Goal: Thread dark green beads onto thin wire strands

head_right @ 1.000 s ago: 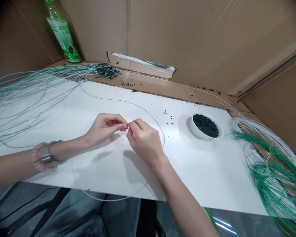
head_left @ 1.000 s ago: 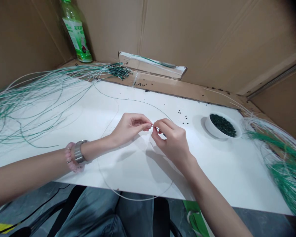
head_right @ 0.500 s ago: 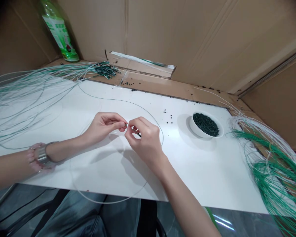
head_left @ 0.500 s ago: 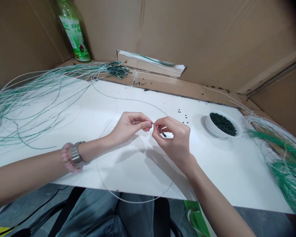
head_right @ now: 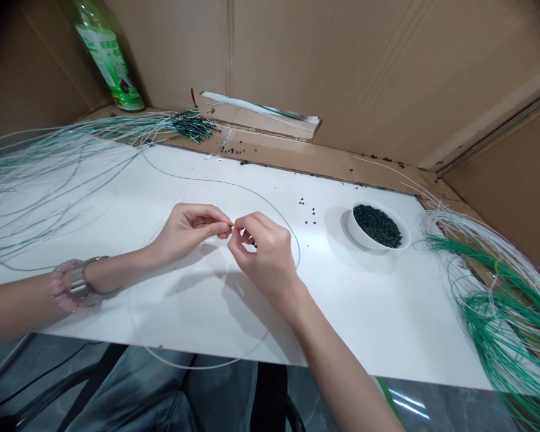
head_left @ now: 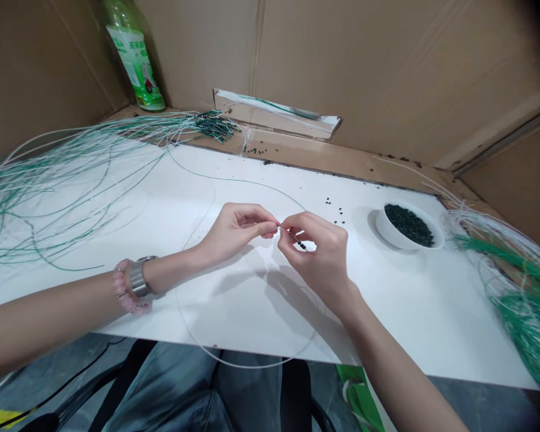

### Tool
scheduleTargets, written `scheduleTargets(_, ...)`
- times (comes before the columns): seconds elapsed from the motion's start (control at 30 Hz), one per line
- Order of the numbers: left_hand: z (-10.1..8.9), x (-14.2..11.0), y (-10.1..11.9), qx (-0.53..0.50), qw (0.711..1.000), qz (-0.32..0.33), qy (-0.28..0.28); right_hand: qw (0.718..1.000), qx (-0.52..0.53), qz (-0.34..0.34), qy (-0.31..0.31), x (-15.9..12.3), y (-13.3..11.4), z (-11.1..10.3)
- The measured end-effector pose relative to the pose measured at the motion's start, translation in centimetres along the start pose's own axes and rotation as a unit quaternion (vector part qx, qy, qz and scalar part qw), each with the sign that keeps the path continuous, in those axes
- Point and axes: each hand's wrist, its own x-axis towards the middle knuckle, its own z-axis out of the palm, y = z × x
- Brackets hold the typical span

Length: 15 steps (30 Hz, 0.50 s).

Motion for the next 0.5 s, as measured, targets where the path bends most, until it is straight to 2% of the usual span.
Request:
scheduleTargets(0.2, 0.02, -0.05, 0.12, 0.006, 1.0, 0.01, 0.014, 1.0, -0.007, -0.014, -0.015, -0.01, -0.05, 0.04)
scheduleTargets(0.5, -0.06, -0.21, -0.18, 0.031, 0.999, 0.004, 0.019, 0.998, 0.033, 0.044, -0.039, -0.01, 0.21, -0.09)
